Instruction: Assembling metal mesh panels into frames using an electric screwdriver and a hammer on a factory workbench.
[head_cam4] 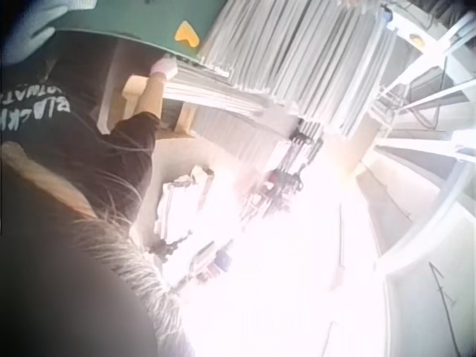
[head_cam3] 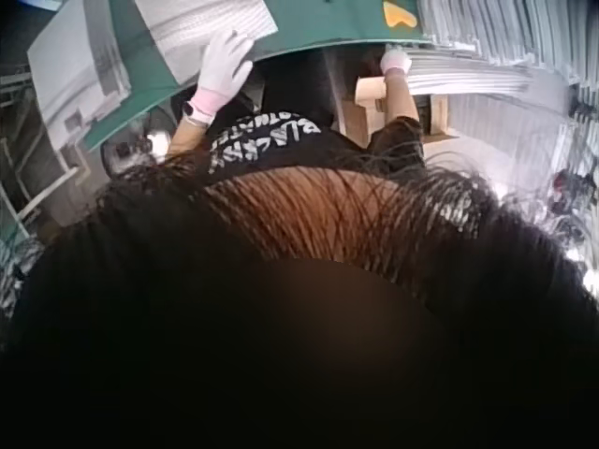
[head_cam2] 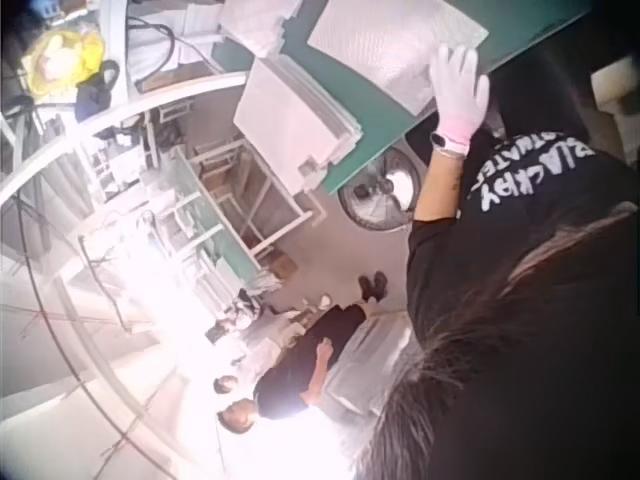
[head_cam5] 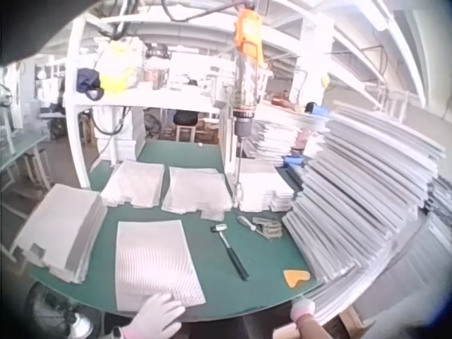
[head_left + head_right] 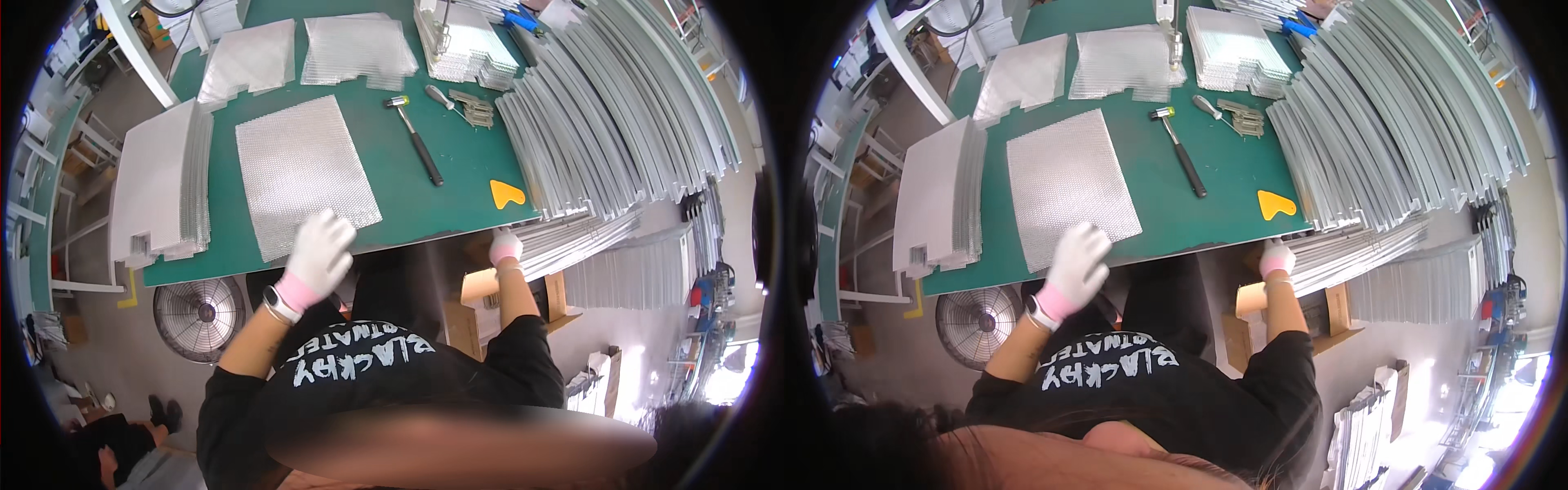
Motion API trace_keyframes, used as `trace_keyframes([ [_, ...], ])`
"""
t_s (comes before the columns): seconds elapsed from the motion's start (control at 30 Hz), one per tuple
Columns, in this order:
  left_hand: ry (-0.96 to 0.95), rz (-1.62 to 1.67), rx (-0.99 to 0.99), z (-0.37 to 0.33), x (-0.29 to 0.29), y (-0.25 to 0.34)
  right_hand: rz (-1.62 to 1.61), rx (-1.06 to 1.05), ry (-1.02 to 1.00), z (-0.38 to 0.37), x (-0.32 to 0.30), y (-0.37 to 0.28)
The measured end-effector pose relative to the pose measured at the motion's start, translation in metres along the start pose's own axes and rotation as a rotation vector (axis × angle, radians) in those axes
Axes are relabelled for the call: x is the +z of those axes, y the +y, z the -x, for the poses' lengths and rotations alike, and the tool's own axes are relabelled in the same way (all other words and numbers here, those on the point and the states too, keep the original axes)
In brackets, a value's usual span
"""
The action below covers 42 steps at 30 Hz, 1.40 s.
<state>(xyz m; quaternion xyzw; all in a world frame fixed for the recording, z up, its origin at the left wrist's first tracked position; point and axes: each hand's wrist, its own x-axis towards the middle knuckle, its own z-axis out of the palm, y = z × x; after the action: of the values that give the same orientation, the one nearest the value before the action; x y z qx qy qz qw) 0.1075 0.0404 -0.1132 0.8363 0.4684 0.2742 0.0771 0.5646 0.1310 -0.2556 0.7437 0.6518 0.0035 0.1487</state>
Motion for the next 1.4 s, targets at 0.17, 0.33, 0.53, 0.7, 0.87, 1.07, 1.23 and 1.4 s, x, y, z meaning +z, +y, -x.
trace_keyframes([
  [0.17,-0.089,0.293,0.117,0.047,0.046,0.029,-0.119,0.029,-0.133,-0.034,0.05,0.047],
  [0.33,-0.121,0.444,-0.04,0.086,0.061,0.031,0.038,-0.035,-0.216,-0.034,0.022,0.019],
  [0.53,-0.308,0.557,-0.192,0.121,0.11,-0.004,-0.11,-0.768,-0.142,0.035,-0.036,-0.062],
  [0.7,-0.204,0.695,-0.201,0.075,0.15,0.012,-0.668,-1.207,0.157,0.126,-0.129,-0.18],
  [0.87,-0.062,1.022,-0.375,0.062,0.155,0.018,-0.684,-1.337,0.435,0.153,-0.166,-0.25],
  [1.07,0.429,1.668,-0.471,0.063,0.017,0.01,-1.768,-0.622,-0.794,0.165,-0.115,-0.197],
  [1.23,1.037,1.546,-0.438,0.132,-0.076,-0.041,-2.847,0.122,-0.423,0.109,-0.055,-0.076],
  [1.4,0.872,1.291,-0.32,0.163,-0.101,-0.059,-3.004,0.159,0.324,0.106,-0.14,0.023],
])
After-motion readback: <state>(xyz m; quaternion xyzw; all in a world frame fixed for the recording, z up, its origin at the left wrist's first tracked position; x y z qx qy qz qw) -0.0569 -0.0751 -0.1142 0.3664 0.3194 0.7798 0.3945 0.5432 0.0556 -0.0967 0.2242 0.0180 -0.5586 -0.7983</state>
